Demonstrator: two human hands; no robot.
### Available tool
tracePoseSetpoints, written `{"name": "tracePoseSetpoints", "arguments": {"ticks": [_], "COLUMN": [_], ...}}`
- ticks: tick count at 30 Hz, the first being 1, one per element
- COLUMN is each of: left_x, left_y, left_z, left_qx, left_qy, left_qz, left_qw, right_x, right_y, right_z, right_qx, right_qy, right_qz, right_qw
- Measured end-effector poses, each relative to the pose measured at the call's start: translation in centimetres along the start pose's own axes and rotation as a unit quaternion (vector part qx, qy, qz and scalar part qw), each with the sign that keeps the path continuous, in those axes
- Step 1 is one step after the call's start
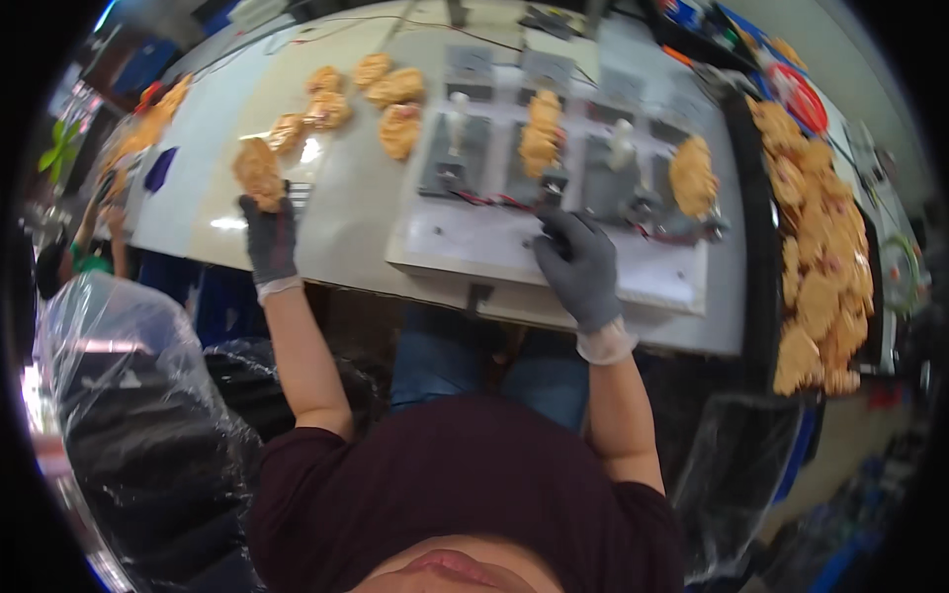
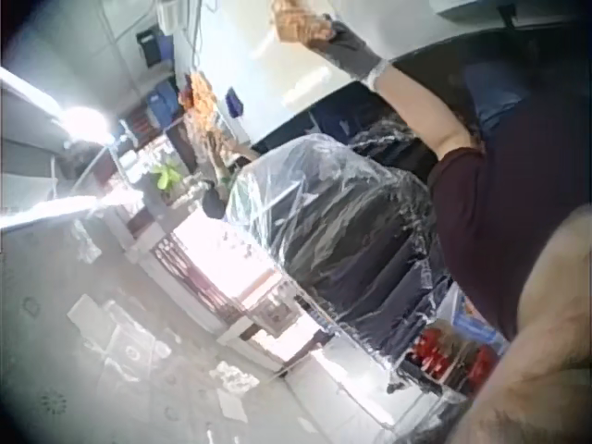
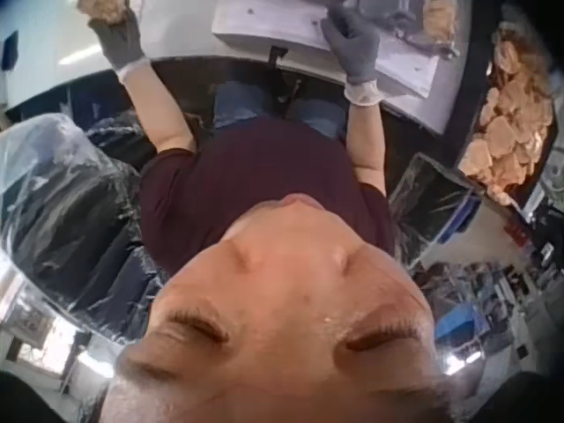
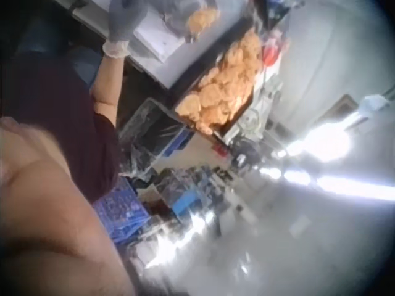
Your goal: The person assembles waffle sandwiches by picking up waffles and placing them onto a testing jig. They then insert a small white cylindrical object into the center of the waffle stack. The person repeats this process for multiple waffles, moving them from a tray to the jig.
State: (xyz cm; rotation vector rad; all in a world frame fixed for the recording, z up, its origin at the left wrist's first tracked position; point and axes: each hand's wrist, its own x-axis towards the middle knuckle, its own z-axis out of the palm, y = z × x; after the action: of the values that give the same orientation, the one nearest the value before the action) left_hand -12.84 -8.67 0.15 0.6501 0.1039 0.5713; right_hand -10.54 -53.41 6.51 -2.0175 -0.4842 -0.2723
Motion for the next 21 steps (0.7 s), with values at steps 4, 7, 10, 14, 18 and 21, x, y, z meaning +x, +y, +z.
{"name": "tracePoseSetpoints", "arguments": {"ticks": [4, 7, 10, 14, 18, 21], "left_x": [-3.9, -8.7, -12.8, -14.0, -13.6, -13.3], "left_y": [0.1, -2.8, -5.4, -10.1, -13.6, -14.6], "left_z": [9.5, 15.0, 18.1, 19.0, 19.8, 20.9], "left_qx": [0.094, 0.168, 0.255, 0.332, 0.256, 0.276], "left_qy": [-0.080, -0.121, -0.220, -0.373, -0.394, -0.402], "left_qz": [0.049, 0.032, -0.051, -0.038, 0.000, 0.072], "left_qw": [0.991, 0.978, 0.940, 0.865, 0.883, 0.870], "right_x": [-0.2, -0.1, 0.1, 0.2, 0.1, -0.3], "right_y": [0.3, -0.7, -1.0, -0.5, 0.6, 2.0], "right_z": [-0.4, -0.5, -0.1, 0.2, 0.1, 0.6], "right_qx": [0.015, -0.033, -0.058, -0.087, -0.110, -0.077], "right_qy": [-0.020, -0.050, -0.064, -0.075, -0.082, -0.064], "right_qz": [0.050, 0.055, 0.035, 0.015, -0.076, -0.110], "right_qw": [0.998, 0.997, 0.996, 0.993, 0.988, 0.989]}}
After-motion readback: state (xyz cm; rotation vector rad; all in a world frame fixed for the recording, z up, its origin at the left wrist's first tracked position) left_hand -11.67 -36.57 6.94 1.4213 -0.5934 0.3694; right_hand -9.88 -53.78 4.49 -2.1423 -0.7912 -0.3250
